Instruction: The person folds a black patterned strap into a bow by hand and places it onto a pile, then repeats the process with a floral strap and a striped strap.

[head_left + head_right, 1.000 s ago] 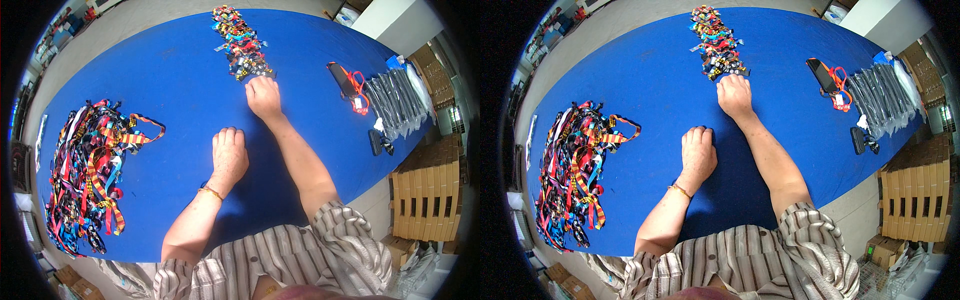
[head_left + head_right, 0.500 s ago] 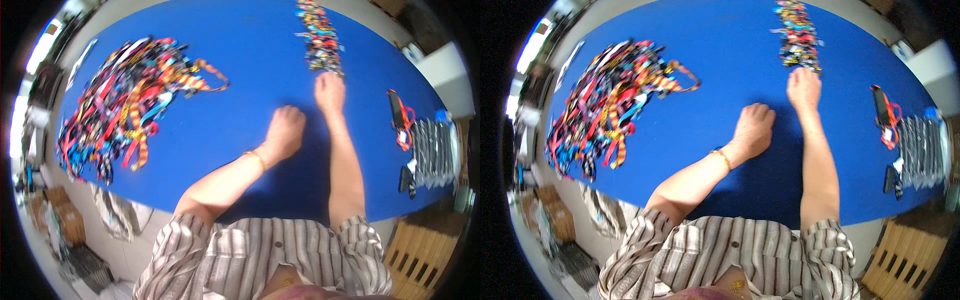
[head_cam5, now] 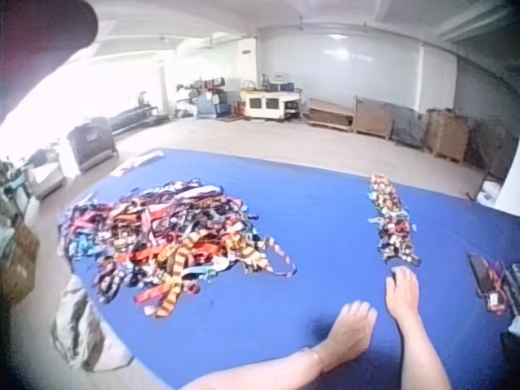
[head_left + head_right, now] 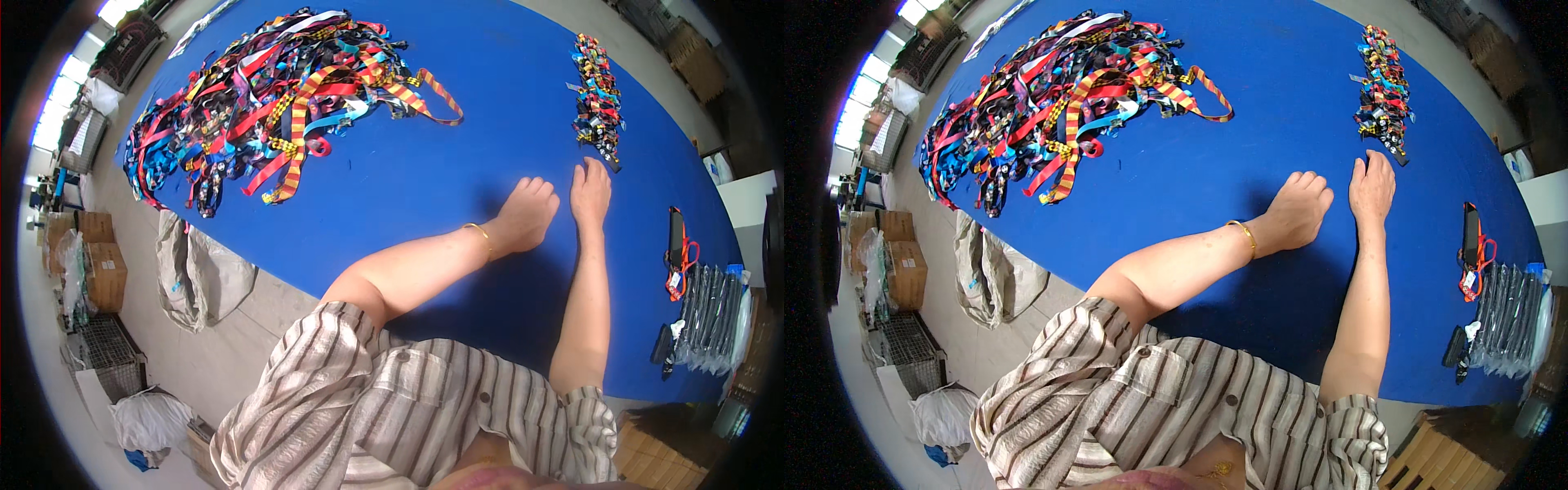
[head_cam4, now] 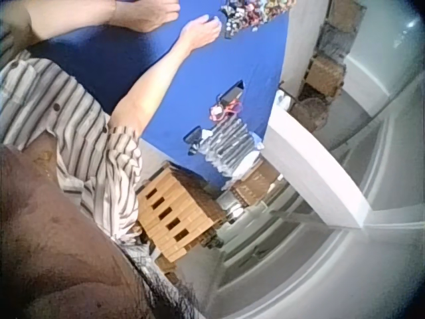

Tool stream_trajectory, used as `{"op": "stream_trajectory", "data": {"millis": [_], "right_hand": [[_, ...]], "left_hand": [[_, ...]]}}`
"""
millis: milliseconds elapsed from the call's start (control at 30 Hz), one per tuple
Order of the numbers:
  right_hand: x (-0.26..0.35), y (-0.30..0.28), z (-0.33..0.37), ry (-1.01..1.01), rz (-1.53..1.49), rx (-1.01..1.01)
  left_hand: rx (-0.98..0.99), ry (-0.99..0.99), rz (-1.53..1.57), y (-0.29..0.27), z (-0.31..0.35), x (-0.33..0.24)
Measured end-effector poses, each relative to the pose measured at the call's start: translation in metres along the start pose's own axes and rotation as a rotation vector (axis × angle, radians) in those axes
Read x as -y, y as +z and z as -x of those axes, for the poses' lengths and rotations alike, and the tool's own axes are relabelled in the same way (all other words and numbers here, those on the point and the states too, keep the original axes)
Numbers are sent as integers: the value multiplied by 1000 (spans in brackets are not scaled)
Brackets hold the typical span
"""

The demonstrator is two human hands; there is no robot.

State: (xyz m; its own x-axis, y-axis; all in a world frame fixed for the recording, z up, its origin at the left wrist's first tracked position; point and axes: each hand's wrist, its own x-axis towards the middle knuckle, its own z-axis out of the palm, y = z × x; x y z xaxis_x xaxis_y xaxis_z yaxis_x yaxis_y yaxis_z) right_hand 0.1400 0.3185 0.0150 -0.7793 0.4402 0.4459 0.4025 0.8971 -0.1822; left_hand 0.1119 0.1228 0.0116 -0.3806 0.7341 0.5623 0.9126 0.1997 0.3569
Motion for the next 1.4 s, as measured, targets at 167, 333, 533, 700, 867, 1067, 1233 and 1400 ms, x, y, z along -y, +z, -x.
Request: {"op": "stream_trajectory", "data": {"millis": [167,333,533,700,867,1067,1233,1400], "right_hand": [[6,-5,19,-7,15,79],[10,-12,37,5,70,120],[28,-17,57,-18,73,113],[40,-21,71,-34,73,125],[43,-20,76,-9,52,131],[43,-24,76,12,42,132],[43,-25,78,-14,-1,88],[40,-25,83,-41,-8,75]], "left_hand": [[-73,-2,40,3,3,3],[-38,-27,30,7,2,1],[17,-81,89,-1,6,3],[34,-109,123,2,9,5],[-10,-110,183,4,12,7],[-31,-100,241,-2,11,6],[-20,-98,212,0,13,3],[-87,-50,220,5,14,6]]}}
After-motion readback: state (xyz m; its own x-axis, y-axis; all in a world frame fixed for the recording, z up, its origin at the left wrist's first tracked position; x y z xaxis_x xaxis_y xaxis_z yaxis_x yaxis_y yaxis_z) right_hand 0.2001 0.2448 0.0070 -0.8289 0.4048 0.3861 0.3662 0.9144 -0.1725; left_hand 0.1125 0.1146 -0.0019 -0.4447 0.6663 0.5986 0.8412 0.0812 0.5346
